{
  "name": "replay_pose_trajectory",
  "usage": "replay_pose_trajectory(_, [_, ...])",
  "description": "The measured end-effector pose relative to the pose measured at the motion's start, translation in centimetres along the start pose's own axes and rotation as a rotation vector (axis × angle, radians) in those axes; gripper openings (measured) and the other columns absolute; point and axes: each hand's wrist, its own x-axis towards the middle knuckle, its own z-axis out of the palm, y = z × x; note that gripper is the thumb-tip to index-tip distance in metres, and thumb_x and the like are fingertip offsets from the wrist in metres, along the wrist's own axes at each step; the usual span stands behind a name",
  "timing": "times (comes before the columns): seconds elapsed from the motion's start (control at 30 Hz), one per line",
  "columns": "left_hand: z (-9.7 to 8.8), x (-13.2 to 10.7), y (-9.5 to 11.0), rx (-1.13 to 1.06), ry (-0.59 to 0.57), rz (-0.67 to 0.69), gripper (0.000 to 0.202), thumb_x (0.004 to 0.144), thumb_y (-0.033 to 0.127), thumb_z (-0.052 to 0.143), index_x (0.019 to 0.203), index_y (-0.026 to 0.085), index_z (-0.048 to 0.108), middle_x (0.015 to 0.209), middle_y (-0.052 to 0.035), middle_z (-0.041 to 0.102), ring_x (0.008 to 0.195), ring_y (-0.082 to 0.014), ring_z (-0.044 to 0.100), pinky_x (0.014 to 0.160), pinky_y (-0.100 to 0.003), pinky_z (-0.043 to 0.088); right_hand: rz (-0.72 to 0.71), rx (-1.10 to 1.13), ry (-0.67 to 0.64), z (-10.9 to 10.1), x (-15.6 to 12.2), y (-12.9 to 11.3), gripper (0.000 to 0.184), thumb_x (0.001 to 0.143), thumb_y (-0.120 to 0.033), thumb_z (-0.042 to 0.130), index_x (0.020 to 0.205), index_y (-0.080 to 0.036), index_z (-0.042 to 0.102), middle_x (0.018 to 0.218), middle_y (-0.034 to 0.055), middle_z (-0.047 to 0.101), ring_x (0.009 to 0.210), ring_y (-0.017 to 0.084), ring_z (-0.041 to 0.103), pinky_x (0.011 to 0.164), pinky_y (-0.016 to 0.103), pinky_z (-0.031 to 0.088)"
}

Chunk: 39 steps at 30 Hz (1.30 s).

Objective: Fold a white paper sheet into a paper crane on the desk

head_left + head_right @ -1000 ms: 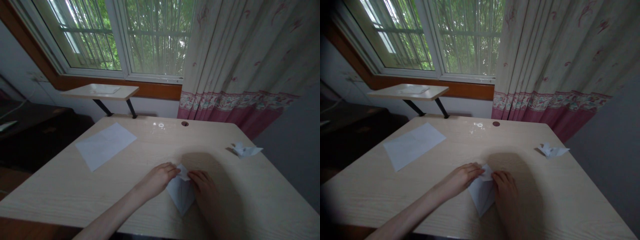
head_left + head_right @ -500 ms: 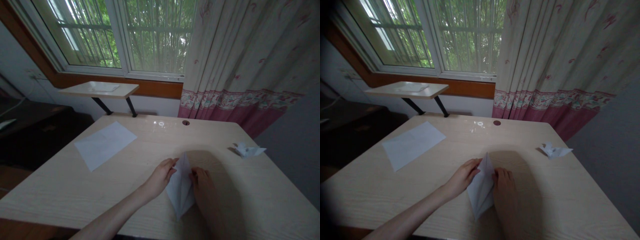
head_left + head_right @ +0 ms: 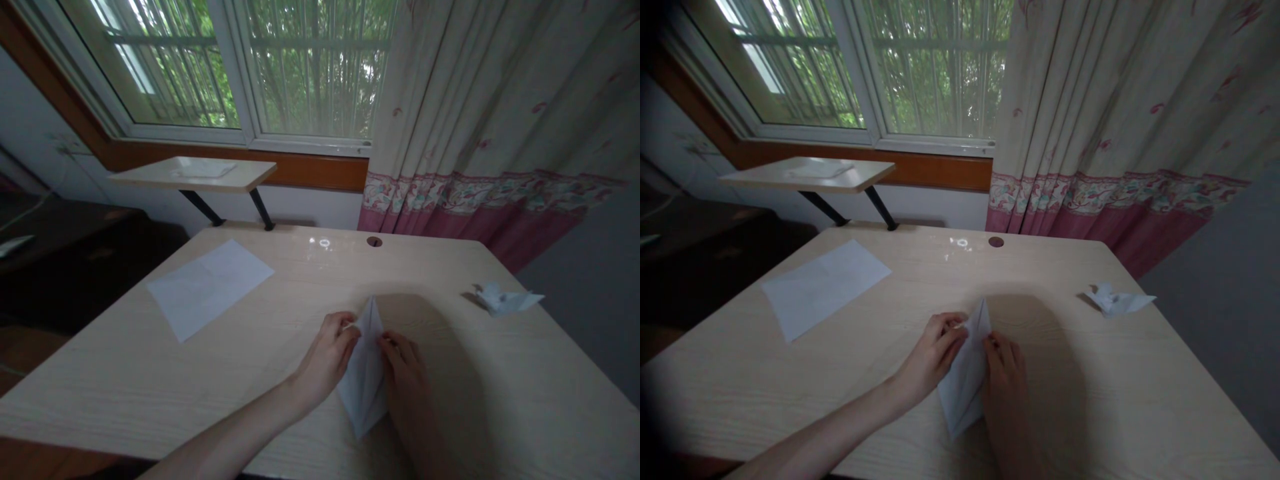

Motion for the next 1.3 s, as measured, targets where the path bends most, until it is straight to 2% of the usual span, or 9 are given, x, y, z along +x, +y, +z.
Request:
replay_pose_trajectory(0.07, [-0.1,-0.3,0.0,0.014,-0.031,0.034,0.021,0.094,0.011,0.045,0.108,0.018,0.059,0.112,-0.0112,0.056,0.103,-0.0224,0.057,0.086,-0.039,0.054,-0.042,-0.026,-0.040,-0.1,-0.4,0.2,0.041,0.090,-0.008,0.032,0.112,-0.018,0.065,0.114,0.0123,0.065,0.106,0.024,0.057,0.089,0.042,0.048])
replay_pose_trajectory(0.2, [-0.7,-1.0,0.5,0.087,-0.171,0.082,0.025,0.095,0.010,0.041,0.111,0.016,0.059,0.109,-0.0094,0.061,0.101,-0.0203,0.060,0.088,-0.034,0.055,-0.100,-0.146,-0.140,-0.7,-1.2,0.0,0.043,0.089,-0.007,0.033,0.120,-0.016,0.061,0.126,0.0093,0.062,0.114,0.022,0.056,0.095,0.040,0.043])
replay_pose_trajectory(0.3, [-1.2,-1.4,1.1,0.191,-0.242,0.121,0.031,0.092,0.008,0.041,0.117,0.014,0.057,0.117,-0.0118,0.062,0.108,-0.0235,0.060,0.092,-0.038,0.054,-0.119,-0.250,-0.201,-1.0,-2.0,-0.6,0.045,0.087,-0.008,0.034,0.124,-0.014,0.059,0.132,0.0084,0.058,0.117,0.022,0.055,0.097,0.039,0.040])
replay_pose_trajectory(0.5, [-1.5,-1.8,2.3,0.323,-0.372,0.105,0.048,0.082,0.004,0.044,0.129,0.009,0.051,0.133,-0.0146,0.056,0.120,-0.0261,0.055,0.102,-0.043,0.046,-0.138,-0.374,-0.249,-0.9,-2.9,-1.1,0.056,0.079,-0.004,0.032,0.127,-0.016,0.058,0.137,0.0055,0.053,0.120,0.021,0.055,0.094,0.040,0.039])
replay_pose_trajectory(0.63, [-1.2,-2.4,2.8,0.424,-0.438,0.082,0.052,0.083,0.005,0.041,0.134,0.008,0.046,0.141,-0.0140,0.048,0.129,-0.0244,0.046,0.109,-0.043,0.038,-0.141,-0.432,-0.317,-0.9,-3.0,-1.3,0.054,0.082,-0.008,0.032,0.130,-0.019,0.056,0.143,0.0051,0.045,0.126,0.022,0.049,0.096,0.043,0.038])
replay_pose_trajectory(0.87, [-0.2,-3.6,2.6,0.538,-0.382,0.089,0.054,0.086,0.006,0.037,0.140,0.012,0.040,0.145,-0.0098,0.043,0.134,-0.0200,0.041,0.112,-0.041,0.032,-0.109,-0.507,-0.320,-0.3,-3.7,-1.4,0.055,0.084,-0.012,0.032,0.133,-0.024,0.053,0.147,0.0053,0.040,0.133,0.032,0.038,0.099,0.061,0.030])
replay_pose_trajectory(1.07, [-0.1,-4.1,2.5,0.575,-0.342,0.094,0.054,0.089,0.008,0.035,0.142,0.016,0.037,0.147,-0.0059,0.039,0.136,-0.0170,0.036,0.116,-0.042,0.019,-0.130,-0.517,-0.340,-0.2,-3.7,-1.3,0.058,0.081,-0.011,0.036,0.135,-0.025,0.051,0.149,0.0043,0.036,0.138,0.034,0.029,0.106,0.066,0.018])
replay_pose_trajectory(1.2, [-0.4,-4.0,2.7,0.575,-0.340,0.100,0.053,0.090,0.011,0.037,0.142,0.016,0.037,0.148,-0.0059,0.039,0.138,-0.0178,0.034,0.118,-0.042,0.008,-0.149,-0.505,-0.345,-0.5,-3.5,-1.2,0.058,0.080,-0.011,0.036,0.135,-0.022,0.051,0.149,0.0061,0.036,0.135,0.038,0.033,0.103,0.068,0.020])
replay_pose_trajectory(1.3, [-0.7,-3.9,2.9,0.562,-0.354,0.098,0.053,0.091,0.013,0.037,0.144,0.015,0.034,0.148,-0.0062,0.039,0.138,-0.0182,0.034,0.118,-0.042,0.006,-0.148,-0.470,-0.330,-1.0,-3.1,-0.9,0.051,0.088,-0.020,0.035,0.138,-0.024,0.048,0.146,0.0044,0.040,0.134,0.036,0.036,0.101,0.066,0.026])
